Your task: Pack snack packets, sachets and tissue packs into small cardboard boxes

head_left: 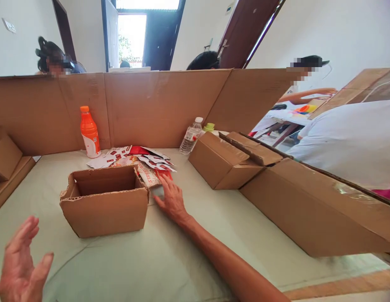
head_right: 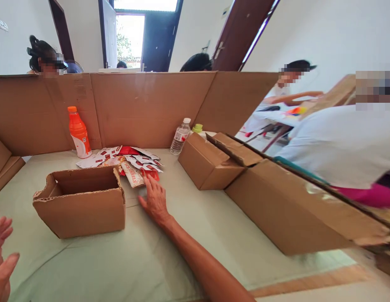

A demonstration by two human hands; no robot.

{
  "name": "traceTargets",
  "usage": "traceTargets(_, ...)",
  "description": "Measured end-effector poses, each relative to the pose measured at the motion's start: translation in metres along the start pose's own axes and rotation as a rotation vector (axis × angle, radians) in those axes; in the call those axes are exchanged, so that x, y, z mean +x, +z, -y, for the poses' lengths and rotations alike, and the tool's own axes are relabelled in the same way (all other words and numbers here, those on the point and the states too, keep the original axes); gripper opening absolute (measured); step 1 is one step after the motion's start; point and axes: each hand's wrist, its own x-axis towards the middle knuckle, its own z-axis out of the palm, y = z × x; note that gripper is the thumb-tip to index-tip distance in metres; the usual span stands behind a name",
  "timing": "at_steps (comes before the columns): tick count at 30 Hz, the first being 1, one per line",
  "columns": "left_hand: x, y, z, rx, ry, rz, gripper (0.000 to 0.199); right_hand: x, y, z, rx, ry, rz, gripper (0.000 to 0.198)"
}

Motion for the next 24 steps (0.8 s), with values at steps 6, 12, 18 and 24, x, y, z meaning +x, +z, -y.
traceTargets(6, -0.032, 0.020, 0.037, 0.027, -0.394, 0.123, 0.074, 0.052, 0.008, 0.011, 0.019, -0.010, 0.106, 0.059)
traceTargets(12, -0.043, 0.031, 0.052, 0.035, -0.458, 0.195, 0.078, 0.036, -0.033, -0.016, 0.127, 0.017, 0.068, 0.049)
traceTargets(18, -0.045, 0.035, 0.044, 0.081, -0.441, 0.185, 0.077, -0.020, -0.100, -0.035, 0.513, 0.351, -0.071, 0.051)
traceTargets(24, -0.008, 0.017, 0.009, 0.172, 0.072, 0.135, 0.080, -0.012, -0.139, -0.022, 1.041, 0.486, -0.280, 0.044)
